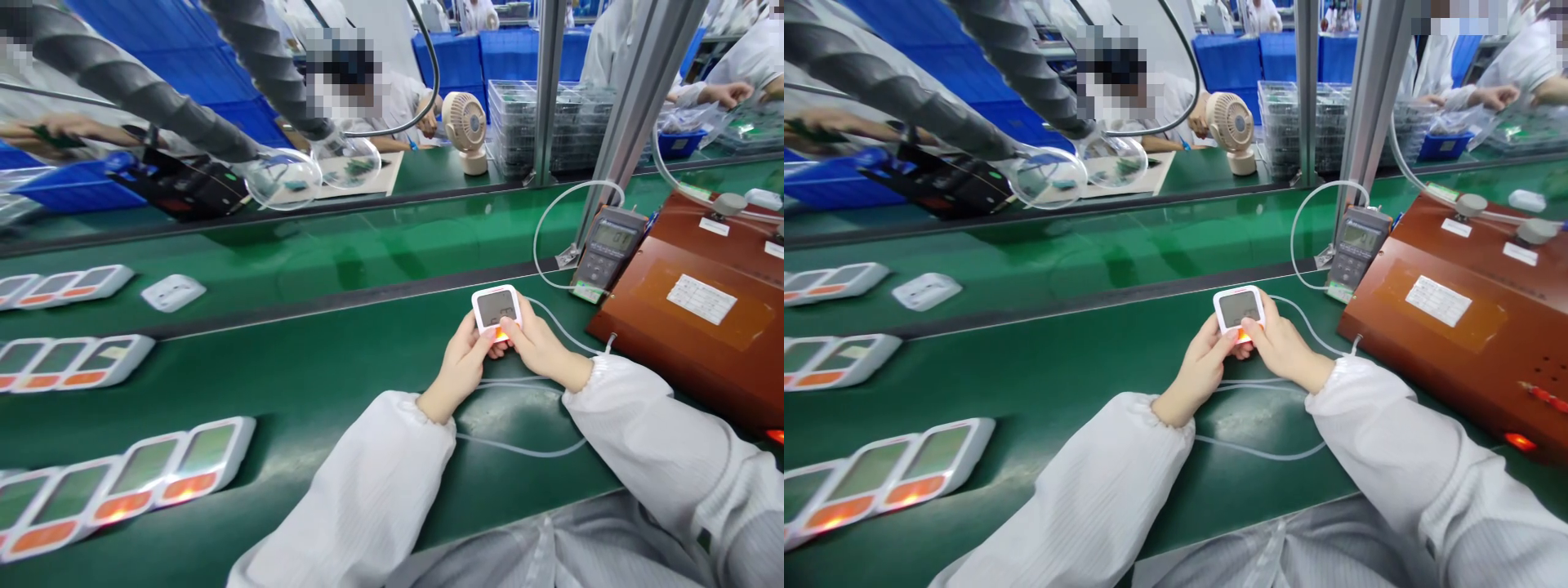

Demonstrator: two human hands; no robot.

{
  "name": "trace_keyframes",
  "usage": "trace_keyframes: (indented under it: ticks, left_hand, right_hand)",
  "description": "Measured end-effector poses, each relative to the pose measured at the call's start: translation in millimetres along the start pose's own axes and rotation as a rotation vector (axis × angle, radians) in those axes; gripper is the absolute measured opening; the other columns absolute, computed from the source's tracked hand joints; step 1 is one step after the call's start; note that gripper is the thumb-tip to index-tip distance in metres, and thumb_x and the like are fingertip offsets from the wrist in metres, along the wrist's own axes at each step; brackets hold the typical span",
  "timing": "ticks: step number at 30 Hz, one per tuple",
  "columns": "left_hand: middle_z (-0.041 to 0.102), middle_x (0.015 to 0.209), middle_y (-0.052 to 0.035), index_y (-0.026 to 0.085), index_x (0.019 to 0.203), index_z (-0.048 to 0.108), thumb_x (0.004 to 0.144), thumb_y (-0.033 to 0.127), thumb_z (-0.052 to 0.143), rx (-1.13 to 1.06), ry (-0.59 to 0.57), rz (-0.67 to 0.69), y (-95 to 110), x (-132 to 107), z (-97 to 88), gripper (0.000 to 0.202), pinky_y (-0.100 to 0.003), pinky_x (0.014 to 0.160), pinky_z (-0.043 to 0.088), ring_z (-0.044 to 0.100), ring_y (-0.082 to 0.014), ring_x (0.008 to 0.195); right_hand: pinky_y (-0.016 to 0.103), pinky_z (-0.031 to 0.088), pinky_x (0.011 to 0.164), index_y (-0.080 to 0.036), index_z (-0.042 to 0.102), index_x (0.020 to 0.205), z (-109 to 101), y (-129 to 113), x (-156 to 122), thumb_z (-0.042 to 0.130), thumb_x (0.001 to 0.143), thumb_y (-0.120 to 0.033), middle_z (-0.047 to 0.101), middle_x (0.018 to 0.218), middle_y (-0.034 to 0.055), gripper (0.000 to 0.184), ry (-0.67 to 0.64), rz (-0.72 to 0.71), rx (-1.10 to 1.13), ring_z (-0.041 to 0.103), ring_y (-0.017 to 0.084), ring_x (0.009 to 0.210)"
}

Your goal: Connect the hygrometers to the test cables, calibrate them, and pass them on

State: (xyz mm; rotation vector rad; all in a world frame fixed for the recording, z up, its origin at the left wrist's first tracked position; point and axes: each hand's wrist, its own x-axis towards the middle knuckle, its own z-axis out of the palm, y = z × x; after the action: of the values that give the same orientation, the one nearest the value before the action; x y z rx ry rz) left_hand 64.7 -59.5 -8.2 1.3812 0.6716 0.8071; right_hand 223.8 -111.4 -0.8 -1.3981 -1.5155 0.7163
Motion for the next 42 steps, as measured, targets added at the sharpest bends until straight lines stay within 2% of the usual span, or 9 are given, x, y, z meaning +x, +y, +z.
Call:
trace_keyframes:
  ticks: [4, 9, 15, 19, 22, 27, 29, 37, 42]
  left_hand:
    - [0.068, 0.076, -0.0011, 0.017, 0.128, 0.057, 0.090, 0.048, 0.067, -0.034, 0.023, -0.022, 2.1, 0.9, -0.4, 0.050, -0.027, 0.062, 0.051, 0.061, -0.0133, 0.064]
    - [0.067, 0.083, -0.0018, 0.017, 0.114, 0.063, 0.086, 0.048, 0.070, -0.035, 0.040, -0.001, 4.4, 2.1, -0.1, 0.042, -0.027, 0.061, 0.049, 0.058, -0.0117, 0.064]
    - [0.065, 0.082, -0.0001, 0.017, 0.125, 0.057, 0.086, 0.047, 0.073, -0.106, 0.011, -0.008, 5.3, 1.9, 1.8, 0.052, -0.025, 0.060, 0.048, 0.057, -0.0102, 0.063]
    - [0.068, 0.087, -0.0017, 0.018, 0.131, 0.053, 0.085, 0.046, 0.075, -0.136, -0.007, -0.007, 5.7, 0.6, 3.2, 0.058, -0.025, 0.061, 0.048, 0.058, -0.0101, 0.063]
    - [0.068, 0.088, -0.0013, 0.020, 0.140, 0.047, 0.084, 0.044, 0.076, -0.171, -0.008, -0.022, 6.5, -0.6, 4.0, 0.067, -0.025, 0.062, 0.049, 0.059, -0.0104, 0.065]
    - [0.068, 0.087, 0.0019, 0.027, 0.158, 0.016, 0.084, 0.040, 0.078, -0.195, -0.003, -0.036, 6.8, -2.0, 3.9, 0.098, -0.024, 0.058, 0.048, 0.057, -0.0090, 0.059]
    - [0.067, 0.084, 0.0025, 0.027, 0.159, 0.011, 0.084, 0.040, 0.078, -0.195, -0.012, -0.040, 7.0, -1.9, 3.6, 0.101, -0.023, 0.058, 0.049, 0.058, -0.0093, 0.059]
    - [0.068, 0.086, 0.0014, 0.027, 0.155, 0.021, 0.083, 0.041, 0.079, -0.214, -0.034, -0.034, 11.7, -1.8, 3.4, 0.094, -0.023, 0.060, 0.050, 0.060, -0.0105, 0.063]
    - [0.068, 0.086, 0.0006, 0.028, 0.155, 0.023, 0.083, 0.040, 0.078, -0.202, -0.041, -0.036, 11.0, -1.9, 2.1, 0.092, -0.024, 0.059, 0.050, 0.060, -0.0106, 0.061]
  right_hand:
    - [0.037, 0.057, 0.077, -0.016, 0.027, 0.154, 0.3, 2.0, 0.7, 0.051, 0.100, -0.036, 0.072, 0.106, 0.0108, 0.062, 0.009, 0.012, 0.016, 0.070, 0.024, 0.085]
    - [0.037, 0.056, 0.074, -0.016, 0.022, 0.158, 0.9, 1.0, -0.5, 0.058, 0.096, -0.036, 0.071, 0.114, 0.0141, 0.075, 0.003, 0.015, -0.034, 0.070, 0.025, 0.085]
    - [0.037, 0.055, 0.077, -0.013, 0.026, 0.157, -1.8, -3.7, -1.0, 0.048, 0.100, -0.040, 0.071, 0.110, 0.0136, 0.067, -0.011, 0.042, -0.075, 0.069, 0.025, 0.087]
    - [0.037, 0.055, 0.077, -0.012, 0.025, 0.158, -2.8, -3.9, -1.2, 0.036, 0.104, -0.040, 0.072, 0.102, 0.0115, 0.062, -0.026, 0.038, -0.066, 0.068, 0.023, 0.079]
    - [0.036, 0.056, 0.074, -0.010, 0.025, 0.158, -2.7, -3.0, -1.7, 0.034, 0.105, -0.042, 0.071, 0.097, 0.0110, 0.063, -0.023, 0.028, -0.062, 0.068, 0.023, 0.075]
    - [0.036, 0.055, 0.072, -0.008, 0.026, 0.158, -3.4, -4.4, -2.7, 0.035, 0.104, -0.042, 0.072, 0.094, 0.0108, 0.064, -0.027, 0.025, -0.068, 0.067, 0.022, 0.071]
    - [0.036, 0.055, 0.072, -0.008, 0.027, 0.157, -3.7, -5.5, -3.1, 0.036, 0.104, -0.042, 0.072, 0.093, 0.0105, 0.064, -0.024, 0.029, -0.062, 0.067, 0.022, 0.070]
    - [0.036, 0.055, 0.071, -0.010, 0.029, 0.157, -3.4, -7.7, -3.9, 0.038, 0.103, -0.041, 0.072, 0.089, 0.0090, 0.062, -0.002, 0.035, -0.073, 0.067, 0.022, 0.069]
    - [0.033, 0.054, 0.066, -0.012, 0.031, 0.156, -4.3, -8.6, -2.8, 0.039, 0.103, -0.041, 0.069, 0.079, 0.0043, 0.061, -0.014, 0.058, -0.030, 0.066, 0.020, 0.063]
